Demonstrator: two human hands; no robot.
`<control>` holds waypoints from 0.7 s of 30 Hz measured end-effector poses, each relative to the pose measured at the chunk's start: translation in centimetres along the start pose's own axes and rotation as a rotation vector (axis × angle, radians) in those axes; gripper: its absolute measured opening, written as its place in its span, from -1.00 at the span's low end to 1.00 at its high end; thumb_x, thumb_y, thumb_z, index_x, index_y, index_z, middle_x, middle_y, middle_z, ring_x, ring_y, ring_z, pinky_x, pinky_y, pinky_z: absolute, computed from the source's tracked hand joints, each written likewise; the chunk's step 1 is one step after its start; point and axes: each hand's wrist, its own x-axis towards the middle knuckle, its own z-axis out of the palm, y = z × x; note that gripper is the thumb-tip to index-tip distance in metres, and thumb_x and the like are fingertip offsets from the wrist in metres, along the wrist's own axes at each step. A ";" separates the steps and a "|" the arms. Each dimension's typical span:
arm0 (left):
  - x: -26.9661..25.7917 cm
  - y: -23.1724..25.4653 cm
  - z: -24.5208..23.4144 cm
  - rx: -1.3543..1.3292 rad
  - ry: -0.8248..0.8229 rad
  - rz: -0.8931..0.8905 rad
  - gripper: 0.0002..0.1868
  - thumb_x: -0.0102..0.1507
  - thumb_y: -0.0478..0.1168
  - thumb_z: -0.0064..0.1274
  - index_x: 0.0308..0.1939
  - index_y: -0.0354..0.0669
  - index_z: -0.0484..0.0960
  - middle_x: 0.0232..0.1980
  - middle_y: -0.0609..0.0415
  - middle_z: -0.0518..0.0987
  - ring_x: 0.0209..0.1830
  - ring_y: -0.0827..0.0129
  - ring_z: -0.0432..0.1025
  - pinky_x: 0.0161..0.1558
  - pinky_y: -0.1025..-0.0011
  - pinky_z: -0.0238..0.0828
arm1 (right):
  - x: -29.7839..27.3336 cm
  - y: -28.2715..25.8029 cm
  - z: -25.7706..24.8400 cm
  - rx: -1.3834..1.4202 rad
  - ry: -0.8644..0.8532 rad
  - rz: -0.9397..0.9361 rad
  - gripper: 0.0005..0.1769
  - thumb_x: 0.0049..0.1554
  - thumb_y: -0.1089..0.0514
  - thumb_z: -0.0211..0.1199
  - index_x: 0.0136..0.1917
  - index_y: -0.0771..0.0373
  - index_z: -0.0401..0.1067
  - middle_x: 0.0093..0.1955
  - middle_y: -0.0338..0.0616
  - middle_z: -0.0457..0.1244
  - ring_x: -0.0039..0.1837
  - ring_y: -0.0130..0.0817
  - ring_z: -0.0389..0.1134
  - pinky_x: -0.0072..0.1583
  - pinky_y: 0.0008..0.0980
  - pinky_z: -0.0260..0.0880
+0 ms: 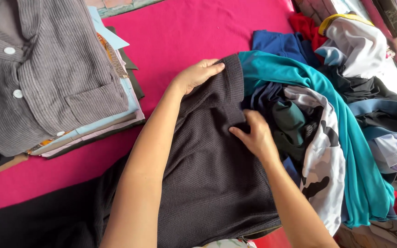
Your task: The recorder is folding several items of clothing on a flat surface.
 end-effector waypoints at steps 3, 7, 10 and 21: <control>0.4 -0.3 -0.4 0.106 0.065 0.025 -0.49 0.41 0.00 -0.10 0.26 -0.30 0.56 0.16 -0.03 0.67 0.14 0.33 0.53 0.25 0.38 0.40 | -1.6 -0.5 0.5 -0.069 0.037 -0.068 -0.67 0.12 0.08 0.41 0.02 0.36 0.47 -0.11 -0.03 0.35 -0.10 -0.26 0.36 -0.06 -0.31 0.36; 0.9 -0.7 -0.2 0.497 0.279 0.103 -0.53 0.42 0.05 -0.13 0.20 -0.24 0.58 0.11 -0.12 0.66 0.16 0.15 0.52 0.19 0.26 0.38 | -2.7 -0.5 0.7 0.069 0.219 0.234 -0.84 0.31 0.18 0.28 0.09 0.31 0.52 -0.30 -0.04 0.30 -0.28 -0.31 0.23 -0.16 -0.35 0.23; -2.7 1.4 1.7 0.650 0.377 0.123 -0.41 0.29 0.13 0.11 0.19 -0.26 0.47 0.13 -0.22 0.58 0.16 0.00 0.48 0.14 0.15 0.40 | 0.0 -1.4 0.3 -0.041 0.193 0.164 -0.83 0.27 0.21 0.29 0.09 0.33 0.47 -0.19 -0.02 0.38 -0.31 -0.22 0.35 -0.18 -0.34 0.33; -3.2 -1.3 -0.2 1.128 0.744 0.057 -0.62 0.34 -0.16 0.04 0.19 -0.23 0.44 0.14 -0.22 0.55 0.21 -0.06 0.44 0.14 -0.16 0.41 | 0.3 2.6 2.2 -0.137 0.196 0.046 -0.86 0.34 0.25 0.22 0.12 0.31 0.32 -0.13 0.17 0.33 -0.09 0.08 0.44 -0.07 -0.22 0.39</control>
